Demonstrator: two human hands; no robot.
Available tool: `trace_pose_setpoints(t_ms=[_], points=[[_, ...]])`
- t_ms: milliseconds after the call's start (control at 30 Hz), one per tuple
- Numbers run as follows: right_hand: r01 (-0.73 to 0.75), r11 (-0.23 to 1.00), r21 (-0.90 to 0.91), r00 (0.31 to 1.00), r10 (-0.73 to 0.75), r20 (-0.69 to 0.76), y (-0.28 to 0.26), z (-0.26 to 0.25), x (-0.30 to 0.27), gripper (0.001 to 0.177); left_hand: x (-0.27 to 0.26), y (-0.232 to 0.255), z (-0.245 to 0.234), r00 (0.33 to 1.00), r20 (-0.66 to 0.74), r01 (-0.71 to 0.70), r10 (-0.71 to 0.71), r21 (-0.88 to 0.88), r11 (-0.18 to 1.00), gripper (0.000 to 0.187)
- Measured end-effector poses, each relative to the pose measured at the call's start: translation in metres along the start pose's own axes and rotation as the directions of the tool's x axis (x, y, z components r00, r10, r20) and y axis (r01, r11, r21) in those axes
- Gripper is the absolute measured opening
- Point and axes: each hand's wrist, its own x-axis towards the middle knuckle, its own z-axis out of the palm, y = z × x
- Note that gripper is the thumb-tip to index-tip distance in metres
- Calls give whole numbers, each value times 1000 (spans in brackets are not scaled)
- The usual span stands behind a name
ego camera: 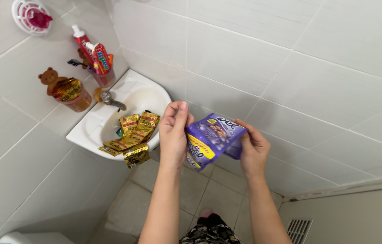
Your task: The person wipes the surfaces of several small packaged items with a cloth in a bathroom. They handle a purple sachet and multiple green-and-yellow sachets, rubbing each with the cloth and placing them into a sink or on a wall-mounted rack.
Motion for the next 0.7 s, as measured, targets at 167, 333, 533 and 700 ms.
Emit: trace_pose_setpoints(t_ms=[167, 333, 533, 700], points=[[-95, 982, 163, 996, 94, 12, 28, 8, 6, 24, -7, 15, 2, 1000, -5, 9, -9, 69, 998, 17], [-212, 933, 290, 976, 215, 23, 56, 16, 17, 24, 0, 21, 6, 999, 33, -13, 10, 109, 994, 29], [-275, 870, 410, 961, 230, 156, 103, 18, 37, 26, 25, 9, 15, 998, -24, -60, 64, 124, 990, 30], [-486, 712, 507, 839, 216, 500, 132, 2, 52, 43, 51, -2, 21, 952, -194, -223, 235, 84, 971, 24]])
